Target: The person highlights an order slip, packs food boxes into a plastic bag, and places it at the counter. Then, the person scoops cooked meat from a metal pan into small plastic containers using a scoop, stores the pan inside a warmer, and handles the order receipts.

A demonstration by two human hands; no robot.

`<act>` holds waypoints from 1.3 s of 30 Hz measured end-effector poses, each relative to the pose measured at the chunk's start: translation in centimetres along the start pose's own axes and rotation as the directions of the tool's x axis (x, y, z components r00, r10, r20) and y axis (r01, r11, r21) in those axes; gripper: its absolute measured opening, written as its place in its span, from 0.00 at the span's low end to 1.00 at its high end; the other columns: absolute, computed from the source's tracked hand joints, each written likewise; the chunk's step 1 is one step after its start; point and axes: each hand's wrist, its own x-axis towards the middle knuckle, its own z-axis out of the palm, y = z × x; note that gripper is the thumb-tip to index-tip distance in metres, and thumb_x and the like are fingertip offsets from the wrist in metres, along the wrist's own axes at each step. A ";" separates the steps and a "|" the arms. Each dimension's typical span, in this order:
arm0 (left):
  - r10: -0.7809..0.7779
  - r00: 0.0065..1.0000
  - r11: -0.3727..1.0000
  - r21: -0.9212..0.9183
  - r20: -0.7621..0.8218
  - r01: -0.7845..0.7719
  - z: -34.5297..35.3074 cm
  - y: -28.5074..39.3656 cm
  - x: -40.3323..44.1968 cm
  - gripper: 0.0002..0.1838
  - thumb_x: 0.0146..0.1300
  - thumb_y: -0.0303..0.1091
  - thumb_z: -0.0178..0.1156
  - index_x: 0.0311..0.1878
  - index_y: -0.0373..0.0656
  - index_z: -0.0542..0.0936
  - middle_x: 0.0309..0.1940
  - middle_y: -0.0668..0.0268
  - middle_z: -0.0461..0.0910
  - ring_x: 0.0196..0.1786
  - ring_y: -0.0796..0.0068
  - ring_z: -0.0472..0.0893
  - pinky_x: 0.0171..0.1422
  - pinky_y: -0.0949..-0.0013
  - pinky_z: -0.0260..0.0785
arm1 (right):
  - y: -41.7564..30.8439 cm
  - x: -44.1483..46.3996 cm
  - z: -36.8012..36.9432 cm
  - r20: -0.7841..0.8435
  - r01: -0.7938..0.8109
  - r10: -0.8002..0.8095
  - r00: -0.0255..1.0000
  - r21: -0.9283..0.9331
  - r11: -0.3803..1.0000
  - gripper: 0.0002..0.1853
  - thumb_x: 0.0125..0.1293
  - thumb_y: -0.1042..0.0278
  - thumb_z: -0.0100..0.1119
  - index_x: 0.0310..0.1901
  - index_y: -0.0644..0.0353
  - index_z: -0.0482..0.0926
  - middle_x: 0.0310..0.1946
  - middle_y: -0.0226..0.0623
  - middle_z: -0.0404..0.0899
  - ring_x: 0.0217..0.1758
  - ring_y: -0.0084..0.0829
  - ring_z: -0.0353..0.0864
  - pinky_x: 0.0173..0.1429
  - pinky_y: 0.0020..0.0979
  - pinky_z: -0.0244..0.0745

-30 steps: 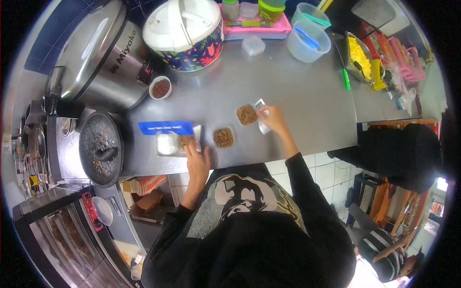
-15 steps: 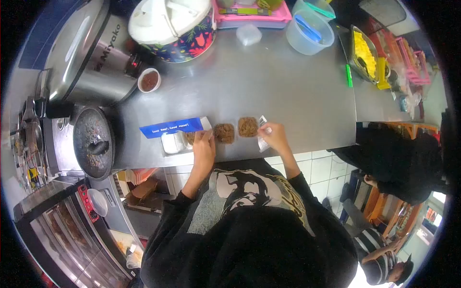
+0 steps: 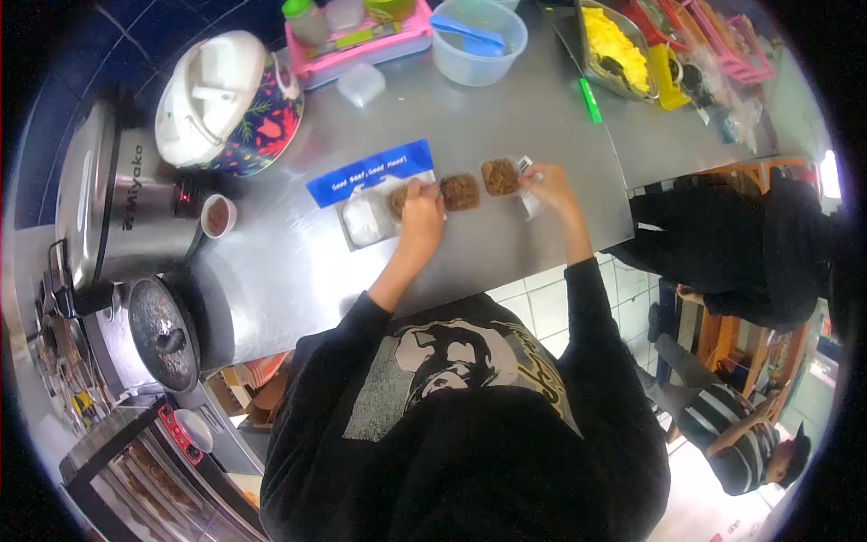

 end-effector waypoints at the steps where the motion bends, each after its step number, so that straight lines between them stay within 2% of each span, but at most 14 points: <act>1: -0.008 1.000 0.999 -0.044 0.015 0.008 0.5 0.4 0.9 0.11 0.56 0.22 0.57 0.43 0.30 0.77 0.43 0.45 0.71 0.39 0.44 0.77 0.45 0.52 0.72 | 0.5 0.5 -0.7 0.004 -0.003 0.003 1.000 -0.007 1.000 0.10 0.52 0.64 0.65 0.32 0.61 0.84 0.29 0.41 0.83 0.33 0.33 0.81 0.43 0.33 0.74; 5: -0.005 1.000 0.995 -0.099 -0.003 0.005 0.8 1.2 2.0 0.11 0.55 0.27 0.62 0.41 0.33 0.77 0.43 0.50 0.71 0.41 0.45 0.76 0.46 0.52 0.69 | 0.0 1.1 -3.2 0.022 -0.078 0.078 0.997 -0.004 0.997 0.09 0.53 0.66 0.62 0.31 0.63 0.84 0.26 0.46 0.82 0.29 0.36 0.82 0.38 0.35 0.75; 7: -0.032 0.999 0.989 -0.146 -0.027 0.028 -0.5 1.3 1.4 0.12 0.54 0.29 0.64 0.40 0.35 0.77 0.43 0.52 0.72 0.41 0.47 0.75 0.46 0.53 0.69 | -1.0 -0.8 -3.9 -0.209 0.069 -0.114 0.971 -0.213 0.975 0.10 0.57 0.70 0.57 0.39 0.62 0.83 0.26 0.47 0.81 0.30 0.38 0.82 0.40 0.35 0.76; 9: 0.200 0.980 0.962 0.187 0.004 -0.198 -3.4 1.1 0.3 0.12 0.49 0.32 0.68 0.37 0.41 0.79 0.40 0.60 0.74 0.43 0.56 0.75 0.48 0.57 0.66 | -6.4 -4.0 -4.9 -0.162 0.014 -0.029 0.986 -0.096 0.995 0.14 0.58 0.73 0.53 0.46 0.62 0.79 0.30 0.47 0.81 0.35 0.41 0.82 0.44 0.36 0.76; 11: 0.237 0.971 0.936 0.263 0.017 -0.234 -4.9 -0.4 -1.1 0.11 0.48 0.33 0.68 0.36 0.44 0.80 0.37 0.63 0.75 0.43 0.59 0.74 0.48 0.59 0.65 | -9.2 -7.6 -1.8 -0.296 0.354 -0.272 0.916 0.271 0.895 0.15 0.58 0.76 0.54 0.49 0.62 0.76 0.36 0.48 0.79 0.42 0.44 0.80 0.49 0.38 0.74; 13: 0.352 0.936 0.874 0.356 0.004 -0.331 -5.1 -2.9 -1.7 0.08 0.47 0.32 0.67 0.32 0.47 0.80 0.31 0.68 0.76 0.41 0.64 0.75 0.47 0.60 0.64 | -10.8 -11.2 2.8 -0.200 0.262 -0.192 0.961 0.427 0.865 0.14 0.57 0.77 0.55 0.46 0.61 0.76 0.43 0.47 0.75 0.46 0.47 0.77 0.53 0.39 0.72; 14: 0.352 0.936 0.872 0.362 0.003 -0.329 -5.3 -3.2 -1.5 0.08 0.47 0.32 0.67 0.32 0.47 0.80 0.31 0.68 0.76 0.41 0.64 0.75 0.47 0.60 0.64 | -9.3 -11.9 6.5 -0.257 0.379 -0.310 0.916 0.290 0.879 0.13 0.56 0.76 0.57 0.45 0.60 0.76 0.46 0.47 0.72 0.46 0.48 0.76 0.54 0.37 0.71; 16: 0.344 0.938 0.900 0.267 0.051 -0.345 -5.3 -3.5 -1.2 0.07 0.49 0.31 0.66 0.32 0.47 0.79 0.30 0.68 0.76 0.39 0.65 0.76 0.45 0.61 0.64 | -8.4 -13.0 10.6 -0.175 0.303 -0.259 0.950 0.309 0.901 0.12 0.56 0.72 0.59 0.43 0.60 0.77 0.47 0.47 0.70 0.46 0.48 0.76 0.53 0.38 0.72; 18: 0.306 0.951 0.925 0.223 0.039 -0.307 -5.6 -3.1 -0.8 0.06 0.49 0.30 0.65 0.31 0.47 0.79 0.30 0.68 0.76 0.37 0.66 0.76 0.45 0.62 0.64 | -8.5 -13.2 12.7 -0.084 0.170 -0.165 0.983 0.050 0.984 0.11 0.56 0.68 0.60 0.42 0.58 0.79 0.47 0.47 0.69 0.46 0.46 0.75 0.52 0.40 0.72; 26: 0.245 0.968 0.946 0.204 0.064 -0.252 -5.3 -3.2 -1.6 0.06 0.49 0.29 0.64 0.32 0.46 0.78 0.30 0.69 0.76 0.36 0.67 0.76 0.43 0.62 0.64 | -10.0 -8.8 15.6 -0.370 0.380 -0.482 0.794 -0.317 0.869 0.08 0.58 0.68 0.59 0.39 0.58 0.79 0.36 0.38 0.74 0.37 0.40 0.72 0.37 0.39 0.66; 32: 0.305 0.952 0.940 0.147 0.034 -0.307 -8.5 1.4 0.5 0.08 0.51 0.29 0.67 0.35 0.43 0.81 0.29 0.65 0.79 0.34 0.65 0.79 0.42 0.63 0.69 | -10.5 -12.7 10.5 -0.315 0.310 -0.267 0.911 0.097 0.946 0.08 0.63 0.74 0.52 0.43 0.62 0.77 0.33 0.43 0.78 0.35 0.43 0.77 0.43 0.38 0.72; 34: 0.264 0.964 0.944 -0.205 -0.011 -0.261 -12.1 3.1 3.2 0.09 0.53 0.26 0.66 0.38 0.43 0.81 0.31 0.63 0.81 0.33 0.68 0.81 0.40 0.67 0.73 | -10.7 -13.1 8.3 -0.199 0.160 -0.100 0.975 0.318 0.935 0.11 0.66 0.77 0.47 0.47 0.63 0.75 0.33 0.43 0.78 0.31 0.39 0.78 0.39 0.34 0.73; 36: 0.453 0.869 0.883 -0.034 -0.199 -0.468 -15.7 2.5 9.5 0.09 0.55 0.23 0.64 0.40 0.40 0.81 0.33 0.62 0.82 0.33 0.72 0.82 0.39 0.71 0.74 | -11.4 -12.3 6.3 -0.203 0.201 -0.140 0.969 0.322 0.925 0.11 0.67 0.77 0.45 0.48 0.63 0.75 0.33 0.42 0.78 0.30 0.36 0.77 0.38 0.32 0.73; 39: 0.363 0.884 0.905 -0.114 -0.295 -0.409 -17.5 0.2 22.0 0.14 0.58 0.25 0.63 0.48 0.38 0.77 0.35 0.64 0.81 0.36 0.76 0.80 0.42 0.73 0.73 | -12.9 -9.4 3.2 -0.250 0.286 -0.208 0.946 0.340 0.896 0.12 0.68 0.78 0.43 0.49 0.62 0.75 0.34 0.40 0.79 0.30 0.31 0.76 0.37 0.29 0.73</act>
